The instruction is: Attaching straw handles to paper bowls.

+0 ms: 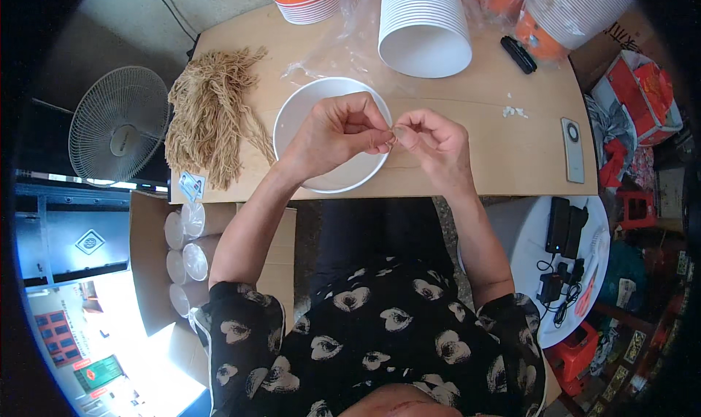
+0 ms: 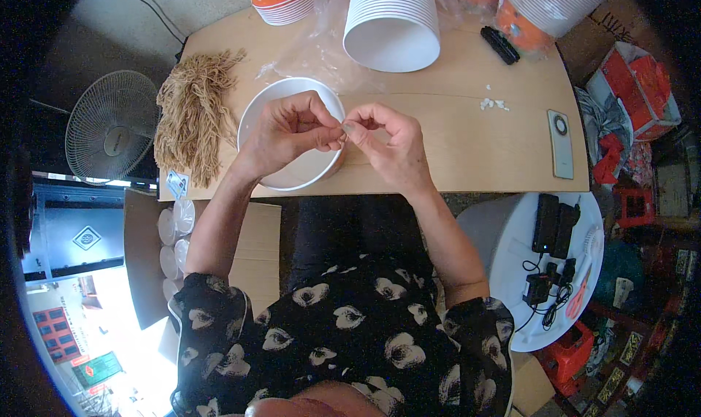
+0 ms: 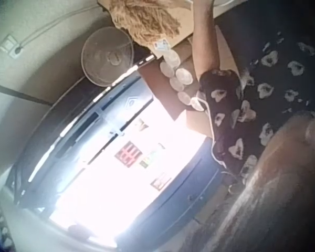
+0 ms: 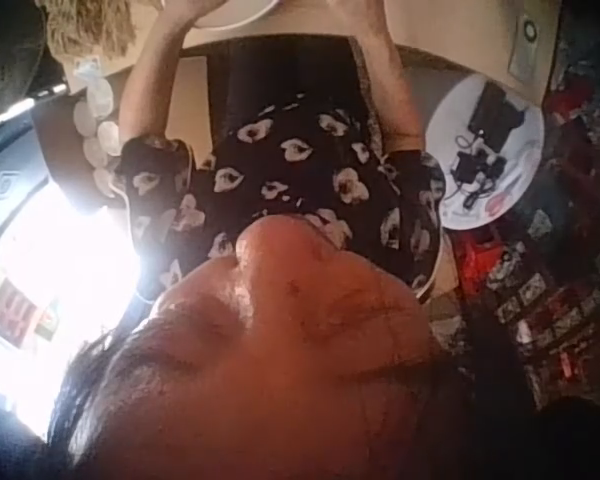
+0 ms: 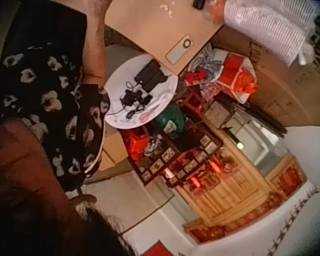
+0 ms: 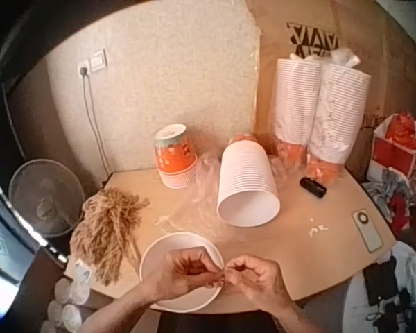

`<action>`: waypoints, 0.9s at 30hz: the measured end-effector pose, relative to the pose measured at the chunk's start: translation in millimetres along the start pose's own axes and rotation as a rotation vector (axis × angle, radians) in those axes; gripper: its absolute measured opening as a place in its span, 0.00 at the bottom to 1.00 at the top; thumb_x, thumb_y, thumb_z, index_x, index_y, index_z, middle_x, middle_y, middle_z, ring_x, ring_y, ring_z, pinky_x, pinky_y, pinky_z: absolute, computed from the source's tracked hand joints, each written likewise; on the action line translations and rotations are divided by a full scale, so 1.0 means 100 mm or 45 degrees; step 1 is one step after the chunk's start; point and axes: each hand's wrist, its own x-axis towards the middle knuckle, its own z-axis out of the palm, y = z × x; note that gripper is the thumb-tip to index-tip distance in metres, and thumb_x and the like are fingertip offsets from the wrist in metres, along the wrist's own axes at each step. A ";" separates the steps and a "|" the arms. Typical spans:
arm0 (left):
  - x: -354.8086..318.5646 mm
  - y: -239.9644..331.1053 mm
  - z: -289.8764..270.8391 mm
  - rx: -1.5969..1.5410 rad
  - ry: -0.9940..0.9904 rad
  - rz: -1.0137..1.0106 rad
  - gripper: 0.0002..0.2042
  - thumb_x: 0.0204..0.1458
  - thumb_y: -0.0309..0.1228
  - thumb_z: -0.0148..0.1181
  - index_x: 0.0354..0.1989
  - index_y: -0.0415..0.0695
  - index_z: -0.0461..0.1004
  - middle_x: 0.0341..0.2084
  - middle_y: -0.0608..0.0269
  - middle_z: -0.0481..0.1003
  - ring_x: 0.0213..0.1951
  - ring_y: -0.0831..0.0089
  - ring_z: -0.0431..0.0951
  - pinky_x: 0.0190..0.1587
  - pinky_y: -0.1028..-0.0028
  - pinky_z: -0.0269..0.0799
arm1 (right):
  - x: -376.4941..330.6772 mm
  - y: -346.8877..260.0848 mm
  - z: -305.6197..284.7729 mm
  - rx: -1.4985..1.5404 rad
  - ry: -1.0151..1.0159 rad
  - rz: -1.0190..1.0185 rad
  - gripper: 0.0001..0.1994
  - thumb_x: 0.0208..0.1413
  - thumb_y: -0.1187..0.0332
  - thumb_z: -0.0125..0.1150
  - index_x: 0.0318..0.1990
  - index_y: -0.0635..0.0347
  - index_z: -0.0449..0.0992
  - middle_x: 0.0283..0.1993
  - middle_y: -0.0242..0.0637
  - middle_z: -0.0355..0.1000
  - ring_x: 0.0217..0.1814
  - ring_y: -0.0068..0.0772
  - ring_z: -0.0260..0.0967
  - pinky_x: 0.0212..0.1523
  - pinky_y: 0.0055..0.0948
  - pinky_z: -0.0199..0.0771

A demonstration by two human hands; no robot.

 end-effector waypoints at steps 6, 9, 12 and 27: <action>0.01 0.01 0.01 -0.041 -0.021 -0.004 0.03 0.57 0.19 0.62 0.35 0.35 0.74 0.32 0.59 0.80 0.38 0.75 0.82 0.43 0.76 0.80 | -0.04 0.06 0.01 0.217 0.058 0.230 0.09 0.62 0.68 0.62 0.39 0.67 0.77 0.33 0.32 0.75 0.35 0.20 0.71 0.40 0.22 0.72; 0.00 0.00 0.01 -0.078 -0.017 -0.006 0.03 0.57 0.20 0.62 0.35 0.35 0.74 0.33 0.58 0.81 0.38 0.75 0.82 0.43 0.76 0.80 | -0.05 0.08 0.02 0.371 0.002 0.254 0.11 0.64 0.65 0.59 0.39 0.67 0.76 0.32 0.32 0.74 0.35 0.20 0.70 0.40 0.22 0.71; 0.01 0.01 0.00 -0.032 -0.007 -0.020 0.03 0.57 0.20 0.62 0.35 0.35 0.74 0.33 0.58 0.81 0.38 0.75 0.82 0.42 0.77 0.79 | -0.05 0.06 0.01 0.370 0.017 0.269 0.14 0.65 0.63 0.57 0.40 0.68 0.77 0.32 0.32 0.74 0.36 0.20 0.70 0.42 0.22 0.71; 0.01 0.06 0.00 -0.011 0.014 -0.170 0.06 0.57 0.21 0.63 0.41 0.35 0.74 0.35 0.59 0.80 0.39 0.76 0.81 0.43 0.78 0.78 | 0.02 0.00 -0.03 0.209 -0.053 0.212 0.08 0.62 0.70 0.62 0.42 0.68 0.78 0.34 0.31 0.76 0.34 0.17 0.71 0.38 0.19 0.73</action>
